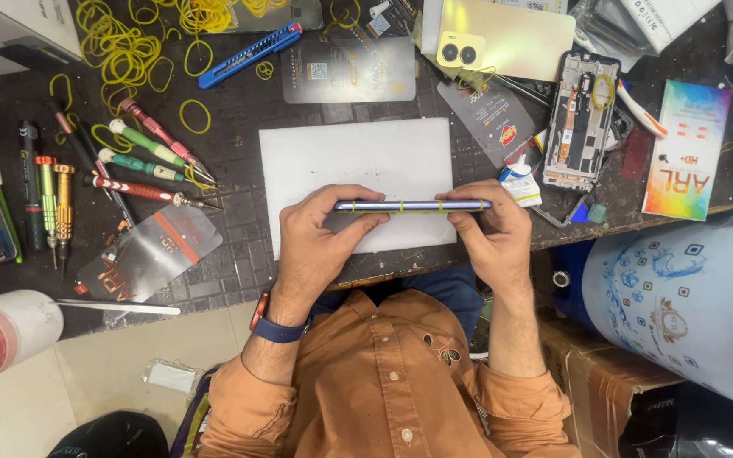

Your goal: The person secures a smartphone with multiple yellow rubber bands, then removes them. The person powers on the phone, unlocks it, and navigates to the dialer app to place a call.

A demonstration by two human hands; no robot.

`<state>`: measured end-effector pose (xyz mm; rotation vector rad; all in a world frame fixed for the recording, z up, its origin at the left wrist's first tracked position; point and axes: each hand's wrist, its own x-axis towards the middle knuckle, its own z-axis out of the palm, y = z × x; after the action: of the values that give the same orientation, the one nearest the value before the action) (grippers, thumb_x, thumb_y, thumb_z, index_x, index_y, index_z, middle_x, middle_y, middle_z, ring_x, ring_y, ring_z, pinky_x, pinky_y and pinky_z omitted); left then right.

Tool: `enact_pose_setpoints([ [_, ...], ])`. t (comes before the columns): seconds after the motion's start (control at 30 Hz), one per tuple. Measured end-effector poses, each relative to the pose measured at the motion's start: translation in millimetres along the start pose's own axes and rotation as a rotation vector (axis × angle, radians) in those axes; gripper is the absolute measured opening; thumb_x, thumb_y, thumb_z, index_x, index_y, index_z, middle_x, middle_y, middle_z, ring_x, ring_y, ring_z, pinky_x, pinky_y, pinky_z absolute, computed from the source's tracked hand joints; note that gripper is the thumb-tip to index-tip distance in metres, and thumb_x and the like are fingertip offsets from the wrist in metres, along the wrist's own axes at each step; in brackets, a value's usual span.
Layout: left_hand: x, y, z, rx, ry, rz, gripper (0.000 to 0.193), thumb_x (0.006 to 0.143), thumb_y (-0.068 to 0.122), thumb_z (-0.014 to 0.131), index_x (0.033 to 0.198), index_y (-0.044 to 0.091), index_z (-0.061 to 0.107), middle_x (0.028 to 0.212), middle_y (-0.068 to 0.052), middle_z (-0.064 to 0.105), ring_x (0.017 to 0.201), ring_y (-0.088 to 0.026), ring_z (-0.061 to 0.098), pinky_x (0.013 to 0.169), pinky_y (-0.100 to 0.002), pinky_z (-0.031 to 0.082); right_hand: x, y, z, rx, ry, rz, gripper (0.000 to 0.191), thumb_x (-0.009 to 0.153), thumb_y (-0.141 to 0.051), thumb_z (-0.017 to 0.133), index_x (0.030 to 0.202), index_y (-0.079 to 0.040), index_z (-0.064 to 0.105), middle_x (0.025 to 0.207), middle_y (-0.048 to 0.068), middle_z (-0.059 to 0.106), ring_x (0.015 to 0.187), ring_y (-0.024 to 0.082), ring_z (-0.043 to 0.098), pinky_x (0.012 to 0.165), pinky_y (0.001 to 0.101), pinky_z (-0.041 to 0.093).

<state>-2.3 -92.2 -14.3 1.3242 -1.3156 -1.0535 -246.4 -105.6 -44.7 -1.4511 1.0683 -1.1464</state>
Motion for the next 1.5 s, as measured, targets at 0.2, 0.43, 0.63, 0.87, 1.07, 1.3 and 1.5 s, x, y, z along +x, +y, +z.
enact_pose_setpoints([
  [0.2,1.8,4.7,2.9,-0.09,0.007,0.102,0.04,0.089,0.001,0.082,0.122,0.002,0.059,0.108,-0.01,0.079,0.104,-0.016,0.076,0.093,-0.028,0.061,1.3,7.9,-5.3,-0.001,0.008,-0.061,0.022,0.101,0.001,0.071,0.12,0.005,0.062,0.116,0.011,0.065,0.106,0.015,0.064,0.095,0.0266,0.053],
  [0.43,3.5,41.5,8.1,-0.441,0.06,0.088,0.064,0.088,-0.006,0.083,0.136,0.002,0.043,0.111,-0.014,0.076,0.103,-0.016,0.074,0.092,-0.027,0.061,-20.0,-4.3,-5.6,0.172,0.156,-0.04,0.032,0.098,-0.017,0.08,0.12,0.0,0.063,0.109,0.003,0.068,0.096,0.009,0.064,0.085,0.0227,0.052],
  [0.63,-12.4,80.7,24.9,-0.608,0.149,0.043,0.058,0.089,-0.009,0.081,0.135,0.001,0.047,0.114,-0.012,0.071,0.103,-0.014,0.071,0.093,-0.028,0.061,-53.0,-38.4,12.8,0.389,0.211,0.089,0.041,0.095,-0.026,0.084,0.117,0.0,0.061,0.107,0.005,0.07,0.094,0.008,0.064,0.085,0.0227,0.052],
  [0.87,-25.2,98.1,33.1,-0.596,0.089,-0.099,0.054,0.091,-0.005,0.075,0.14,-0.003,0.051,0.117,-0.009,0.069,0.104,-0.012,0.069,0.092,-0.027,0.061,-76.9,-69.1,34.2,0.432,0.097,0.253,0.046,0.091,-0.024,0.084,0.119,-0.001,0.056,0.11,0.005,0.067,0.099,0.01,0.064,0.087,0.0243,0.053],
  [1.07,-30.7,101.9,34.7,-0.564,0.017,-0.118,0.054,0.092,-0.004,0.073,0.142,-0.003,0.051,0.117,-0.008,0.07,0.105,-0.011,0.069,0.093,-0.026,0.06,-87.6,-68.6,38.2,0.416,0.081,0.227,0.044,0.093,-0.024,0.083,0.118,-0.002,0.056,0.113,0.006,0.065,0.105,0.011,0.061,0.093,0.0251,0.05],
  [1.3,-35.3,101.2,35.2,-0.558,-0.02,-0.102,0.051,0.094,-0.002,0.071,0.141,-0.004,0.053,0.117,-0.008,0.07,0.105,-0.01,0.068,0.093,-0.025,0.059,-98.5,-66.1,39.3,0.456,0.075,0.228,0.042,0.094,-0.021,0.083,0.118,-0.001,0.055,0.112,0.006,0.064,0.104,0.011,0.061,0.094,0.0266,0.051],
  [1.5,-37.8,100.4,29.6,-0.506,-0.062,-0.031,0.042,0.101,0.002,0.067,0.141,-0.004,0.056,0.121,-0.009,0.071,0.111,-0.011,0.069,0.099,-0.026,0.058,-99.8,-66.2,38.8,0.506,0.055,0.266,0.04,0.095,-0.012,0.081,0.121,0.0,0.053,0.113,0.01,0.067,0.106,0.014,0.065,0.094,0.0302,0.054],
])
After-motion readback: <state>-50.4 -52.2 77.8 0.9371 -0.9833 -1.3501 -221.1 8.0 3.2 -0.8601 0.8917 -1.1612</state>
